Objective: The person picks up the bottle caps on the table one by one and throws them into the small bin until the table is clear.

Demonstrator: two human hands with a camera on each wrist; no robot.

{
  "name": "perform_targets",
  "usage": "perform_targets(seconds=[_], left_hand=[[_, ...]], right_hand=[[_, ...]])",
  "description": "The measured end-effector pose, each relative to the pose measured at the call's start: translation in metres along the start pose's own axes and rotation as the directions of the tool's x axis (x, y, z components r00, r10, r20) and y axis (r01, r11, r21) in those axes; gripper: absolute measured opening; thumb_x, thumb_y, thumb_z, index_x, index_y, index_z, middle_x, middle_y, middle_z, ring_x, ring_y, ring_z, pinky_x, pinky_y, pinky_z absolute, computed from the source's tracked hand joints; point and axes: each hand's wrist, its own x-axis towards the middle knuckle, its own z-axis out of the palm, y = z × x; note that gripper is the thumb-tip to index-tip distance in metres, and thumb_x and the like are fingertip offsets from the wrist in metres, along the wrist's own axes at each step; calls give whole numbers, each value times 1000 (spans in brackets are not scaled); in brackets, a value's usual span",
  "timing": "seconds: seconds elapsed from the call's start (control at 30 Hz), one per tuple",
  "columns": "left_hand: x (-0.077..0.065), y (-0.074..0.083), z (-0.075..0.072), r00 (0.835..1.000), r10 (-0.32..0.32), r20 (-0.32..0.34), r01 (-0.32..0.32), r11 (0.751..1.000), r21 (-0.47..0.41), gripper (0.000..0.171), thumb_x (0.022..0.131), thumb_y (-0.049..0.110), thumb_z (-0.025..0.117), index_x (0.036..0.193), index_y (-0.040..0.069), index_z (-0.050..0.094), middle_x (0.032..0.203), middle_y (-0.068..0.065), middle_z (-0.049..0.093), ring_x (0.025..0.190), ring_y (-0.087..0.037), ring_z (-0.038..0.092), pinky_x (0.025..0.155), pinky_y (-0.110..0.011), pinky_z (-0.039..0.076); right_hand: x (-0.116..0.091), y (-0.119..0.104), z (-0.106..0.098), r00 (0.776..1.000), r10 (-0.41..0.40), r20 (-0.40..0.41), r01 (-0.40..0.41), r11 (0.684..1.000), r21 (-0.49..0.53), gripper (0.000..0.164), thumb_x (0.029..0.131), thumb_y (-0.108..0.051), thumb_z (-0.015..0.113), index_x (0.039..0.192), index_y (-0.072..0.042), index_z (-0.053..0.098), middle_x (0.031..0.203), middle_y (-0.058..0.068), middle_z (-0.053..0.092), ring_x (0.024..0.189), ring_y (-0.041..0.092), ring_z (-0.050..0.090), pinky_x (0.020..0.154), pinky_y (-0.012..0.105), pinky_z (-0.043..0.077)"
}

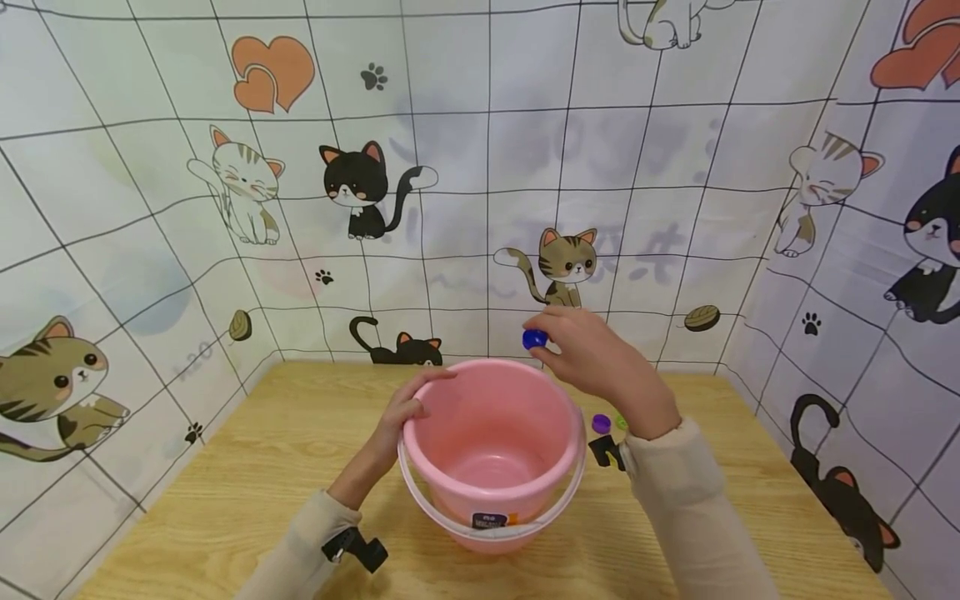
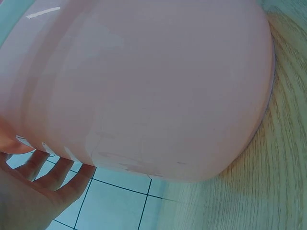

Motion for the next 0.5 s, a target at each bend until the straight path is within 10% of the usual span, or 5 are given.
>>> perform_targets(seconds=[0.5], left_hand=[[0,-2,-1,1000,-3,8,3,1000,-15,64,81,11,43,142,13,59,146,-15,54,110,-35,62,81,-37,59]], right_hand=[[21,-6,-3,998,-63,5,63,998,-4,29,89,-9,78,115,1,74,102,10,74,89,25,74,80,42,61]])
